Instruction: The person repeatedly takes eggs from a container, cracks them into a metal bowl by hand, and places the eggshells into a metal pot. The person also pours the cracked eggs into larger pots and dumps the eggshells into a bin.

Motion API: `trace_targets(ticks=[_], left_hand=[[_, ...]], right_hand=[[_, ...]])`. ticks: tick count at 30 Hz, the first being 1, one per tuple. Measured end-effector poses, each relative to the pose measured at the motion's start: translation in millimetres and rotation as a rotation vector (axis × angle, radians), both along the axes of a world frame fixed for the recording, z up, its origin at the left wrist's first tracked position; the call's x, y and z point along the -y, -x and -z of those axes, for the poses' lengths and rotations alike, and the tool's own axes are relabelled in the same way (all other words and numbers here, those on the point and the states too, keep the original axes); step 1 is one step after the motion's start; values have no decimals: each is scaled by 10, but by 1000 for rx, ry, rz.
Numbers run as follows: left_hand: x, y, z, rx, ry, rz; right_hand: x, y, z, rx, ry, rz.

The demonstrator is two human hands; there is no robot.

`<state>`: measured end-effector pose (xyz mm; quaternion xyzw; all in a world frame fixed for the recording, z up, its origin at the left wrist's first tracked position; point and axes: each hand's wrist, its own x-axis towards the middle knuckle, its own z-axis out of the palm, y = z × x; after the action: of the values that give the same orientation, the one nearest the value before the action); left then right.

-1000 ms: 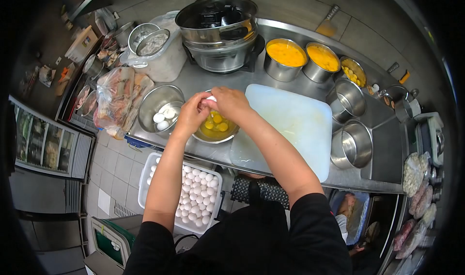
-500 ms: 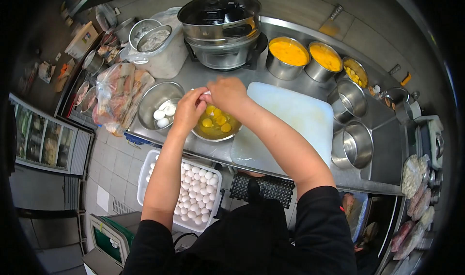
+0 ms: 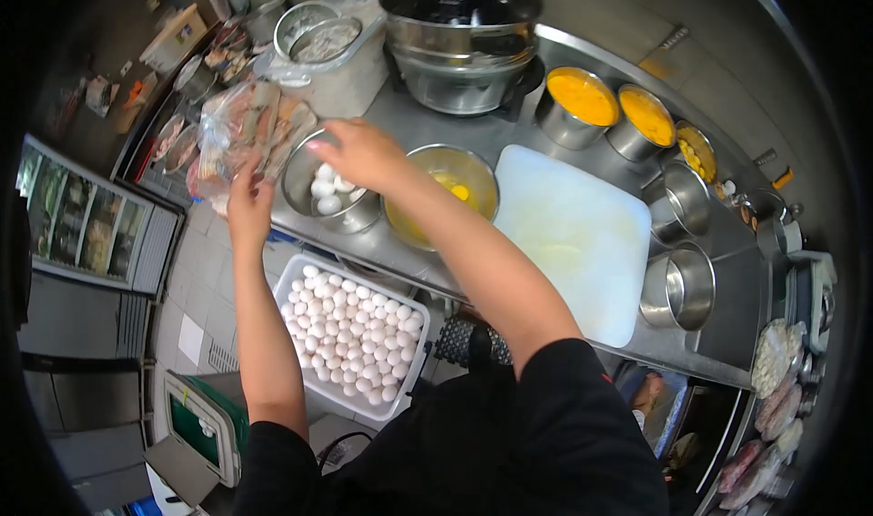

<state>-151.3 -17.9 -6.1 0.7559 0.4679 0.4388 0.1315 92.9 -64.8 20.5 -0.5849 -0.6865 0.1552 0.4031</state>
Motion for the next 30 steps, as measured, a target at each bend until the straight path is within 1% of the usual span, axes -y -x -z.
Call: trace_targets(ticks=[1,2,3,4,5,6,7,8,9,10,11,12,13,15,16,18,20,21,22,23,25,27,28,30], left_hand=[[133,205,128,-6,19,-19],[310,451,307,98,61,-51],[527,714,518,201,105,-93],[761,976,796,190,186,-162],[969,1232,1136,178,257,-228],[1168,1523,1624,175,331,-258],[1379,1789,2166,176,401,-286],[1637,1950,2691,187,584,-303],[1857,2008,3022,202,768,-314],[2012,1928,3102,2,804,-273],[2166,1801,3191,-197,837,-226],[2301,1733,3357,-221,887,-156],[2394,1665,3554,-243,930,-84],[2563,1544,3877,-352,860,-50],[2568,1468,3874,-392,947,-17],[2593,1332,3861,-333,976,-17],[2601,1233,3631,-246,1022,-37],[2636,1248,3645,-242,1019,-9],[2675,1335,3646,-183,946,-4],[2697,1390,3634,-121,869,0],[2673,1394,3415,-61,885,9],[2618,1302,3122,-5,893,14],[2586,1236,2984,71,915,24],[2473,1013,2639,179,918,64]], right_hand=[[231,-50,18,-168,41,-47],[525,-83,68,-341,91,-93],[792,-117,208,-482,215,-131],[1066,-90,358,-625,347,-166],[1346,34,541,-687,468,-153],[1599,169,773,-745,583,-137],[1758,283,1176,-562,660,-200],[1899,448,1623,-501,707,-256],[1983,644,1958,-332,776,-269],[2039,827,2308,-212,813,-312],[2139,1032,2856,-98,746,-305],[2184,1234,3309,24,736,-322],[2118,1404,3585,22,747,-326],[2001,1765,4055,204,778,-302],[1958,1918,4267,203,787,-298],[1849,2123,4642,440,687,-263],[1766,2287,5041,425,730,-226],[1739,2297,5184,407,762,-205],[1734,2225,5226,391,792,-185],[1720,2107,5078,334,825,-184],[1793,1844,4569,48,886,-222],[2021,1509,3985,-278,888,-246],[2161,1321,3639,-409,860,-245],[2458,898,2778,-488,754,-117]])
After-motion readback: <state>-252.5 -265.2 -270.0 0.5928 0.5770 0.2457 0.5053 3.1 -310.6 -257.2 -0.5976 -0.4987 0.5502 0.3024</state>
